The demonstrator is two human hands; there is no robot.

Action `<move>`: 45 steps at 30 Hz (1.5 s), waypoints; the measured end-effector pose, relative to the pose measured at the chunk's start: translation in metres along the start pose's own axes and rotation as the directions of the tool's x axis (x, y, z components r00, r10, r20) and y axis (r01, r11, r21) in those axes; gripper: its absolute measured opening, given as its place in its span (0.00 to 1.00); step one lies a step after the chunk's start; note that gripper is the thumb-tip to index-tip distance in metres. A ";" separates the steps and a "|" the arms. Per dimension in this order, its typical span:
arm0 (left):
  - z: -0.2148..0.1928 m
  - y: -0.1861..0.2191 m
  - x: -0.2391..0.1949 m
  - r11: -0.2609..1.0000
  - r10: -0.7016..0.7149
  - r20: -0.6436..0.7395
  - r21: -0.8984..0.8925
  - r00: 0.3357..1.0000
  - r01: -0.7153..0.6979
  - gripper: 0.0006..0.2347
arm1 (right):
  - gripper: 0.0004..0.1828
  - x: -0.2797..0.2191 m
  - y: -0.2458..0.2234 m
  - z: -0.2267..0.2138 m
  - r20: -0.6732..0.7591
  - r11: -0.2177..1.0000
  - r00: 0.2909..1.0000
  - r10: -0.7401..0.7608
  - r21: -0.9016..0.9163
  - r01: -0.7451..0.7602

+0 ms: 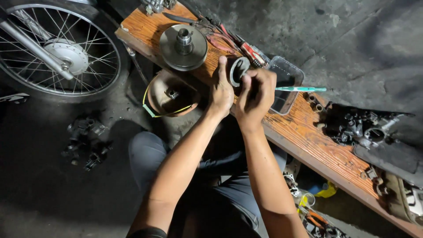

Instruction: Final inspection and cleaning of motorcycle engine parts using a toothbrush and solvent

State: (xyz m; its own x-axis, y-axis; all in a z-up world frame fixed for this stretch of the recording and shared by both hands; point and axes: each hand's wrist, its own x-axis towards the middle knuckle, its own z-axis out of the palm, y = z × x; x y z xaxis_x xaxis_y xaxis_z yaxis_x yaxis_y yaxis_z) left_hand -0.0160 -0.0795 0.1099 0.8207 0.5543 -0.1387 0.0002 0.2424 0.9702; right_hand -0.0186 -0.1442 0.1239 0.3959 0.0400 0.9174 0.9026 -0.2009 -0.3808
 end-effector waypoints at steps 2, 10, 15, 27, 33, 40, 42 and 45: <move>-0.003 -0.016 0.005 0.996 0.080 0.018 -0.028 0.997 -0.079 0.30 | 0.04 0.006 -0.010 0.000 0.009 0.996 0.997 0.081 0.021 -0.082; -0.020 -0.020 0.007 0.929 0.310 0.174 0.153 0.935 -0.337 0.30 | 0.03 0.028 -0.026 0.004 0.030 0.980 0.981 0.194 0.034 -0.195; -0.003 -0.015 0.008 0.994 -0.085 -0.034 -0.075 0.996 0.082 0.39 | 0.05 0.025 -0.032 0.004 0.097 0.997 0.995 0.035 0.067 -0.042; -0.040 0.022 -0.002 0.926 0.216 0.133 -0.342 0.967 -0.160 0.16 | 0.06 0.006 -0.008 -0.013 0.115 0.836 0.851 0.513 0.160 -0.525; -0.039 0.025 -0.002 0.901 0.246 0.153 -0.401 0.957 -0.167 0.14 | 0.17 0.006 -0.006 -0.015 0.069 0.542 0.654 0.754 0.497 -0.678; -0.034 0.027 -0.001 0.815 0.084 0.096 -0.579 0.992 -0.013 0.24 | 0.12 -0.004 -0.001 -0.014 0.067 0.642 0.709 0.702 0.372 -0.670; -0.038 0.047 -0.009 0.805 0.028 0.101 -0.592 0.994 0.038 0.22 | 0.11 -0.009 0.010 -0.016 0.109 0.687 0.748 0.655 0.329 -0.648; -0.038 0.032 0.004 0.793 0.010 0.092 -0.607 0.996 0.048 0.20 | 0.12 -0.010 0.015 -0.019 0.141 0.650 0.754 0.641 0.423 -0.631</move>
State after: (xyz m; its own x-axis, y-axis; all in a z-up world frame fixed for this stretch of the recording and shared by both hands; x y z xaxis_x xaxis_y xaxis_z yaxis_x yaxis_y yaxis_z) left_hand -0.0345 -0.0390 0.1323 0.8697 0.4812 -0.1100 -0.3075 0.7023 0.6420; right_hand -0.0122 -0.1666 0.1112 0.9011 0.0395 0.4318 0.4082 0.2581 -0.8756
